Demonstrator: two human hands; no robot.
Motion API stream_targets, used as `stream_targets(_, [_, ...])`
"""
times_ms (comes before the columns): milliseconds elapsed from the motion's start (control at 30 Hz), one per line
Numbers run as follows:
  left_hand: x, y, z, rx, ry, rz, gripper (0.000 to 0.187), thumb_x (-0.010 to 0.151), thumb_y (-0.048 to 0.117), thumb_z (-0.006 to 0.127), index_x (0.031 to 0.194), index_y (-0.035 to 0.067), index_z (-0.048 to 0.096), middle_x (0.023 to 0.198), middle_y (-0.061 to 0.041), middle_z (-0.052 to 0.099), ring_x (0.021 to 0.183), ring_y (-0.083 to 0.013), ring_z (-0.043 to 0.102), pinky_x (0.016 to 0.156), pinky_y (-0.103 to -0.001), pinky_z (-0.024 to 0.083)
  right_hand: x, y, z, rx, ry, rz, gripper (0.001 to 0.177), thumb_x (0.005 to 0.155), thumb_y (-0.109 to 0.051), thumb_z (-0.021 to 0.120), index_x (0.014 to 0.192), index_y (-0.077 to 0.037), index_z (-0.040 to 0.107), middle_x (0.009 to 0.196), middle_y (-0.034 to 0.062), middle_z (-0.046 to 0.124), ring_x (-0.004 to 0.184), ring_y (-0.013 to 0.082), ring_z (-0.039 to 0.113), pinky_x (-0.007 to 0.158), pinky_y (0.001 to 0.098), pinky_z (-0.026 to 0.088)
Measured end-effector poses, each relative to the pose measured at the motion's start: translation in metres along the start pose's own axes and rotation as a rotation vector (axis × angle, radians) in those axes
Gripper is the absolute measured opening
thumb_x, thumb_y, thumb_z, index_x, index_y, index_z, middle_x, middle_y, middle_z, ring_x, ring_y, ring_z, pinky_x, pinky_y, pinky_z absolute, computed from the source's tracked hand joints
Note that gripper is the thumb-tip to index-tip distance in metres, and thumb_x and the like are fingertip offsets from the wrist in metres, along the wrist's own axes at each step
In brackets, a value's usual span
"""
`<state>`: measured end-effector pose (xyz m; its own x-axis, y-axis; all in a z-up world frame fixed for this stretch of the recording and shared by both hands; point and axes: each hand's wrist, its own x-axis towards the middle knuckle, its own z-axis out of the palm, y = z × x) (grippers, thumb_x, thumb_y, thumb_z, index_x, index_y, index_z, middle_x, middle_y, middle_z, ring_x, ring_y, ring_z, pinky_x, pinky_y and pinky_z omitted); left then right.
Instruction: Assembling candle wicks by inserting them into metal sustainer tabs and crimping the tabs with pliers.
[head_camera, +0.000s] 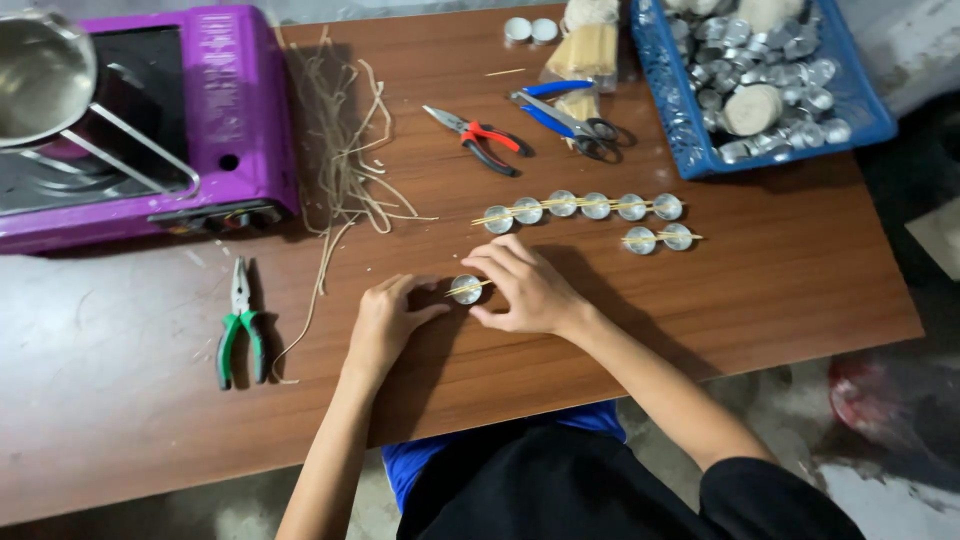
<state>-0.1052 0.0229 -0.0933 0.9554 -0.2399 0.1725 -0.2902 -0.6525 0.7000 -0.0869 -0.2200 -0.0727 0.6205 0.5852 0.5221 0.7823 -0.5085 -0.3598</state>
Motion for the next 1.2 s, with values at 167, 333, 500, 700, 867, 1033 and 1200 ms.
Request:
stream_targets(167, [-0.003, 0.000, 0.002, 0.069, 0.013, 0.022, 0.040, 0.073, 0.033, 0.093, 0.100, 0.009, 0.075, 0.086, -0.006, 0.073, 0.086, -0.0282, 0.075, 0.072, -0.035, 0.064, -0.001, 0.011, 0.016, -0.112, -0.075, -0.019, 0.056, 0.072, -0.034, 0.084, 0.117, -0.005, 0.066, 0.110, 0.0096, 0.064, 0.104, 0.0291, 0.058, 0.087, 0.0410, 0.054])
stream_targets(333, [-0.004, -0.008, 0.006, 0.048, 0.021, 0.035, 0.044, 0.075, 0.036, 0.090, 0.105, 0.009, 0.074, 0.086, -0.006, 0.070, 0.088, -0.0290, 0.075, 0.074, -0.036, 0.064, -0.001, 0.015, 0.020, -0.136, -0.102, -0.015, 0.047, 0.074, -0.028, 0.082, 0.112, -0.006, 0.067, 0.103, 0.0078, 0.064, 0.097, 0.0268, 0.057, 0.083, 0.0392, 0.055])
stream_targets(500, [-0.006, -0.011, 0.009, 0.082, 0.002, 0.009, 0.046, 0.077, 0.038, 0.088, 0.110, 0.011, 0.072, 0.090, -0.006, 0.071, 0.091, -0.0280, 0.075, 0.077, -0.037, 0.064, -0.011, 0.025, 0.021, -0.136, -0.103, 0.002, 0.044, 0.073, -0.031, 0.080, 0.110, -0.008, 0.069, 0.101, 0.0066, 0.066, 0.099, 0.0261, 0.058, 0.082, 0.0368, 0.055])
stream_targets(700, [-0.006, -0.001, 0.001, 0.048, -0.044, -0.055, 0.043, 0.079, 0.037, 0.087, 0.109, 0.010, 0.073, 0.091, -0.006, 0.072, 0.094, -0.0290, 0.075, 0.080, -0.037, 0.064, -0.040, 0.056, -0.032, -0.278, -0.138, 0.132, 0.041, 0.076, -0.032, 0.081, 0.108, -0.008, 0.074, 0.099, 0.0083, 0.070, 0.102, 0.0256, 0.058, 0.086, 0.0341, 0.053])
stream_targets(867, [-0.005, -0.007, 0.011, 0.065, -0.019, 0.001, 0.039, 0.078, 0.038, 0.087, 0.107, 0.016, 0.075, 0.086, -0.002, 0.071, 0.088, -0.0262, 0.075, 0.078, -0.035, 0.064, -0.060, 0.074, -0.077, -0.342, -0.121, 0.241, 0.040, 0.077, -0.033, 0.081, 0.110, -0.011, 0.075, 0.101, 0.0059, 0.071, 0.103, 0.0248, 0.058, 0.091, 0.0359, 0.052])
stream_targets(1033, [-0.002, -0.006, 0.013, 0.074, -0.006, -0.009, 0.037, 0.076, 0.042, 0.087, 0.104, 0.020, 0.076, 0.085, 0.001, 0.071, 0.087, -0.0216, 0.075, 0.078, -0.032, 0.063, -0.077, 0.093, -0.089, -0.388, -0.100, 0.273, 0.041, 0.075, -0.032, 0.083, 0.109, -0.012, 0.075, 0.102, 0.0044, 0.072, 0.104, 0.0246, 0.059, 0.094, 0.0359, 0.052])
stream_targets(1200, [-0.002, -0.010, 0.016, 0.064, -0.006, -0.025, 0.037, 0.075, 0.040, 0.087, 0.105, 0.020, 0.076, 0.084, 0.003, 0.073, 0.068, -0.0180, 0.070, 0.070, -0.029, 0.061, -0.088, 0.104, -0.085, -0.389, -0.124, 0.317, 0.043, 0.074, -0.034, 0.084, 0.110, -0.014, 0.076, 0.102, 0.0027, 0.073, 0.106, 0.0238, 0.057, 0.097, 0.0355, 0.051])
